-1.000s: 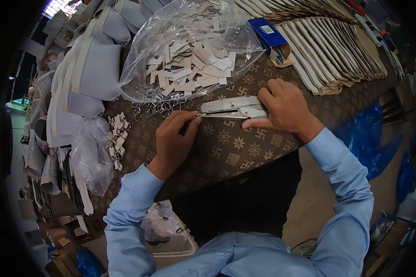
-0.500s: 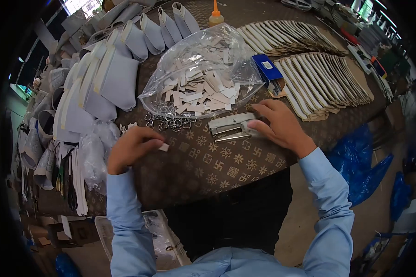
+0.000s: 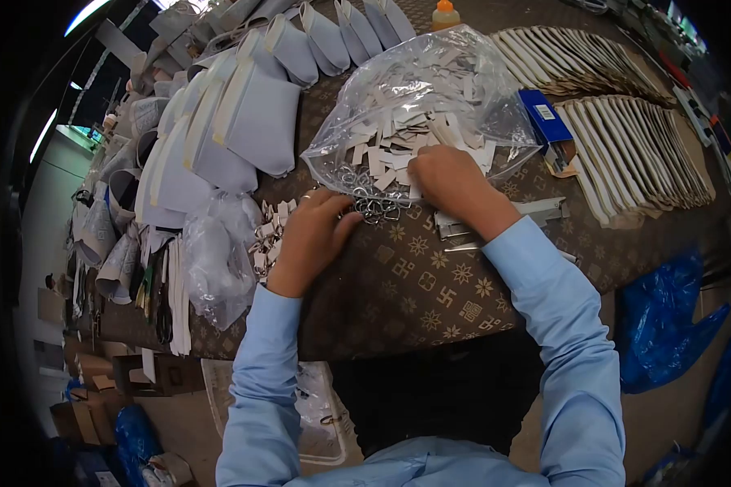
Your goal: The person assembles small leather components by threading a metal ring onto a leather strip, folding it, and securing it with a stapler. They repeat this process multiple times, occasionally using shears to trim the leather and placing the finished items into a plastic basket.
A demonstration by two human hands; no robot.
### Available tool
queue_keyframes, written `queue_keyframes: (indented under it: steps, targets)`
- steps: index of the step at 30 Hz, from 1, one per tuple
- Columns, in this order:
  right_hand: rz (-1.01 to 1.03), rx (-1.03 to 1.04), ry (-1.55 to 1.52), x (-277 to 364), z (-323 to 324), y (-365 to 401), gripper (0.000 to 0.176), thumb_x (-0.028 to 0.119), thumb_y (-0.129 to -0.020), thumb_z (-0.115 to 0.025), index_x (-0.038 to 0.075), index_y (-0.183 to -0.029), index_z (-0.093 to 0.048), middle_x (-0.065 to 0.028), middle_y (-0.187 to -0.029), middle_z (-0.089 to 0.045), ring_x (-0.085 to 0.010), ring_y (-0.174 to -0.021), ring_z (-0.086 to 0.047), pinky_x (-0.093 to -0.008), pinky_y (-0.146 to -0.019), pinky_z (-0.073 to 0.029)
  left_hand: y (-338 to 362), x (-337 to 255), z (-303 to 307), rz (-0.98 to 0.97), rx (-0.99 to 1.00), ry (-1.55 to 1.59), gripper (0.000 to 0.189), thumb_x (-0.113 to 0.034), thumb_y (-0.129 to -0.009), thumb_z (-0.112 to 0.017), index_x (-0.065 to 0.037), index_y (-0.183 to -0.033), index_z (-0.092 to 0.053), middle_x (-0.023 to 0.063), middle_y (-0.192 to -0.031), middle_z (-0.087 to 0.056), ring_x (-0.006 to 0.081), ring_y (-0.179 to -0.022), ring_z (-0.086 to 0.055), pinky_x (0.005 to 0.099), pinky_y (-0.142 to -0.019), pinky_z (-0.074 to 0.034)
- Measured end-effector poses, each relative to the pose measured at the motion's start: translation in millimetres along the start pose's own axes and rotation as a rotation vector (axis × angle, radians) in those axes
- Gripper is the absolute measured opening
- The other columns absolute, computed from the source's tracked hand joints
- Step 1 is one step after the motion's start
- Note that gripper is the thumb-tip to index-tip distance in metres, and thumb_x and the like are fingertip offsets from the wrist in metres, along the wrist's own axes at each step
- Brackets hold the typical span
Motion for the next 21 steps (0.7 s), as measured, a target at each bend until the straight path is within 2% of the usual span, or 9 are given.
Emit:
queue_keyframes:
  steps: [5, 7, 8, 11, 13, 15, 16, 18, 21]
  targets:
    - [-0.036, -0.11, 0.021, 2.2, 4.4, 5.8, 0.006, 0.01, -0.076, -0.056, 0.004, -0.076, -0.057, -0.0122, -0.079, -0.058, -0.0315, -0.081, -0.059, -0.0402, -0.066, -0.049, -4.2, -13.8, -17.9, -0.026, -0.02, 0.055, 0.024, -0.014, -0.075, -0.069, -0.004, -0.096, -0.061, 0.0123, -0.093, -0.057, 0.0332, -0.083, -0.057, 0.0399, -0.069, -0.048]
    - [0.081, -0.272, -0.083, 9.7, 19.1, 9.2, 0.008, 0.01, -0.077, -0.055, 0.002, -0.079, -0.052, -0.0113, -0.074, -0.058, -0.0326, -0.074, -0.06, -0.0417, -0.062, -0.048, -4.4, -14.6, -18.6, -0.027, 0.003, 0.092, 0.024, -0.013, -0.074, -0.069, -0.004, -0.095, -0.061, 0.0128, -0.092, -0.057, 0.0338, -0.082, -0.057, 0.04, -0.068, -0.048]
    - [0.074, -0.279, -0.088, 10.4, 24.4, 9.9, 0.008, 0.01, -0.077, -0.055, 0.002, -0.079, -0.052, -0.0113, -0.074, -0.058, -0.0326, -0.074, -0.06, -0.0417, -0.062, -0.048, -2.8, -11.8, -18.9, -0.006, 0.012, 0.123, 0.026, -0.013, -0.075, -0.07, -0.004, -0.097, -0.061, 0.012, -0.091, -0.058, 0.0298, -0.08, -0.059, 0.0381, -0.067, -0.048]
    - [-0.06, -0.23, -0.354, 6.7, 39.8, 12.1, 0.009, 0.009, -0.08, -0.056, 0.002, -0.082, -0.051, -0.0098, -0.066, -0.056, -0.0261, -0.061, -0.059, -0.0377, -0.056, -0.046, -1.5, -3.6, -7.3, 0.157, 0.07, 0.268, 0.028, -0.013, -0.077, -0.07, -0.002, -0.102, -0.061, 0.0097, -0.09, -0.061, 0.0206, -0.077, -0.061, 0.0327, -0.066, -0.049]
    - [-0.261, -0.17, -0.836, -2.1, 42.2, 16.1, 0.011, 0.011, -0.083, -0.059, 0.002, -0.084, -0.053, -0.006, -0.063, -0.055, -0.0152, -0.053, -0.055, -0.031, -0.052, -0.043, 1.0, 5.5, -0.2, 0.298, 0.115, 0.377, 0.03, -0.013, -0.079, -0.069, -0.001, -0.104, -0.061, 0.0082, -0.091, -0.062, 0.0154, -0.077, -0.062, 0.0293, -0.066, -0.049]
    - [-0.236, -0.079, -0.914, 9.4, 47.8, 17.1, 0.009, 0.009, -0.085, -0.059, 0.002, -0.085, -0.054, -0.0036, -0.068, -0.057, -0.0105, -0.06, -0.056, -0.0251, -0.055, -0.043, 5.0, 9.5, -5.8, 0.475, 0.138, 1.127, 0.033, -0.011, -0.084, -0.065, 0.002, -0.113, -0.057, 0.0074, -0.096, -0.063, 0.0109, -0.082, -0.062, 0.0251, -0.072, -0.051]
    - [-0.218, 0.012, -0.982, 17.1, 44.8, 17.7, 0.007, 0.007, -0.087, -0.059, 0.001, -0.086, -0.056, -0.0012, -0.073, -0.058, -0.0057, -0.066, -0.056, -0.0193, -0.058, -0.044, 4.8, 10.0, -6.0, 0.473, 0.133, 1.12, 0.033, -0.011, -0.084, -0.065, 0.002, -0.113, -0.057, 0.0074, -0.096, -0.063, 0.0109, -0.082, -0.062, 0.0251, -0.072, -0.051]
    - [-0.115, -0.046, -1.091, 30.9, 40.6, 18.3, 0.006, 0.005, -0.085, -0.06, 0.001, -0.088, -0.057, -0.0019, -0.075, -0.059, -0.0068, -0.067, -0.058, -0.0189, -0.059, -0.045, 4.0, 6.0, -13.3, 0.474, 0.072, 1.644, 0.035, -0.008, -0.086, -0.061, 0.004, -0.118, -0.053, 0.008, -0.098, -0.062, 0.015, -0.086, -0.063, 0.0272, -0.078, -0.052]
    - [-0.078, -0.096, -1.22, 40.8, 42.8, 19.9, 0.008, 0.001, -0.083, -0.061, -0.001, -0.091, -0.061, -0.0051, -0.08, -0.062, -0.009, -0.072, -0.061, -0.0196, -0.064, -0.047, 8.8, 5.4, -22.4, 0.522, 0.075, 1.756, 0.037, -0.008, -0.087, -0.059, 0.004, -0.121, -0.05, 0.0087, -0.098, -0.061, 0.0164, -0.086, -0.063, 0.0292, -0.08, -0.053]
Point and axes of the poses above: each hand's wrist, its own y-axis away from the middle knuckle, its own z-axis out of the back of the hand, x = y × z, the point moved 7 cm from there along -y, towards the middle knuckle
